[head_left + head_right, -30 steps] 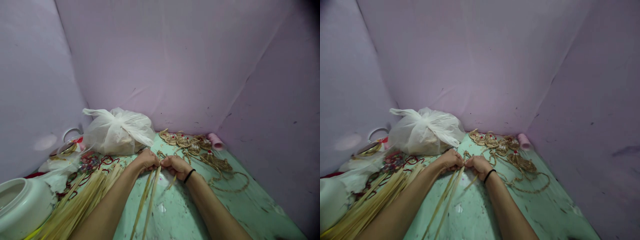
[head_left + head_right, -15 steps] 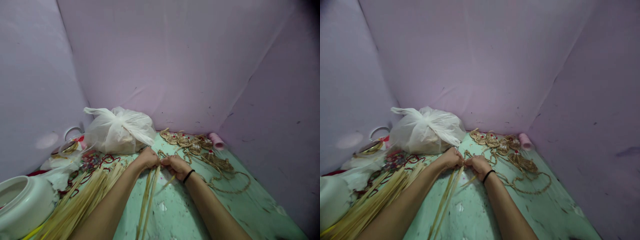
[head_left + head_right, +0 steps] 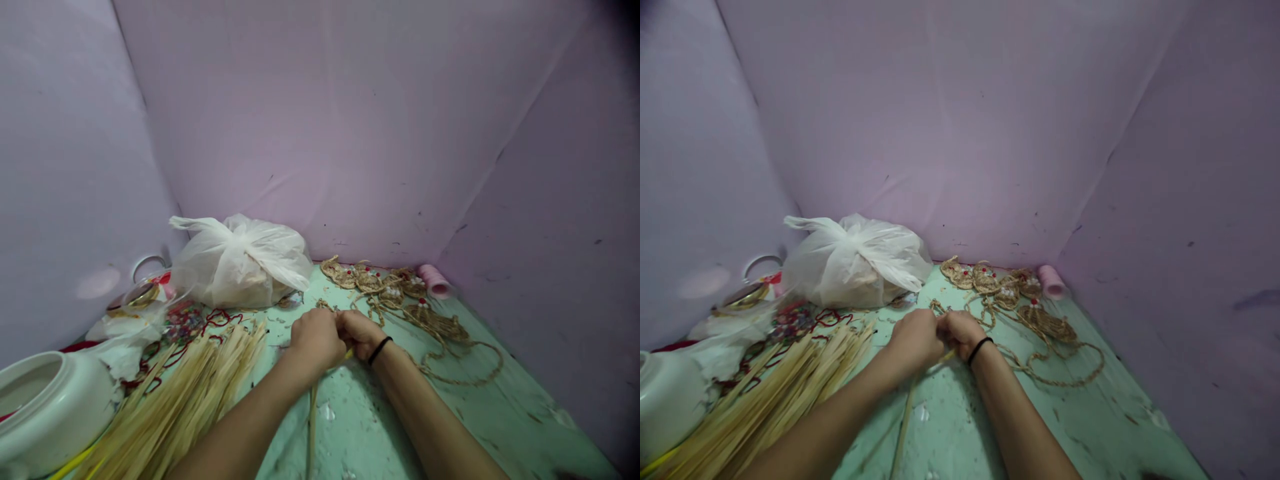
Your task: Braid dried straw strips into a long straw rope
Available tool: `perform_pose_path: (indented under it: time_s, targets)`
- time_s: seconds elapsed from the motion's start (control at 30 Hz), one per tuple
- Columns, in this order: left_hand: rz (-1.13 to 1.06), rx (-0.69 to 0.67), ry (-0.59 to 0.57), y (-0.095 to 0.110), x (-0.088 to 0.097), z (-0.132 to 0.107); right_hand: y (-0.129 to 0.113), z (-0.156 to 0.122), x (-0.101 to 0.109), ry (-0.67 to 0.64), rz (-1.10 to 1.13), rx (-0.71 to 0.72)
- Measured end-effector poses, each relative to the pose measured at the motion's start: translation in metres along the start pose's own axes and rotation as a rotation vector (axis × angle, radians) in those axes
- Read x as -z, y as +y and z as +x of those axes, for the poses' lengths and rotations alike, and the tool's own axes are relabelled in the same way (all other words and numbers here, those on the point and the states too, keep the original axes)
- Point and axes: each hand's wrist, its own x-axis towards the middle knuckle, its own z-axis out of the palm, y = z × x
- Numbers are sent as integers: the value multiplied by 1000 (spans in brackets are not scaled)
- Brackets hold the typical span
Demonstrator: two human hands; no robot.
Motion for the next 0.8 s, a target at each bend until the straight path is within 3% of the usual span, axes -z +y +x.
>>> perform_pose_path:
  time_s: [0.17, 0.33, 0.43, 0.53, 0.67, 0.8]
  targets:
    - [82, -152, -34, 5, -8, -7, -1, -3, 0, 17, -16, -1]
    - [44, -203, -71, 1, 1, -4, 0, -3, 3, 0, -15, 18]
    - [21, -100, -142, -9, 16, 8, -2, -4, 6, -128, -20, -7]
    - [-169, 120, -70, -22, 29, 24, -3, -5, 8, -150, -16, -30]
    - [-702, 408, -324, -31, 23, 35, -2, -3, 8, -161, 43, -14]
    - [-934, 428, -546, -32, 5, 36, 0, -1, 9, -240, 64, 9]
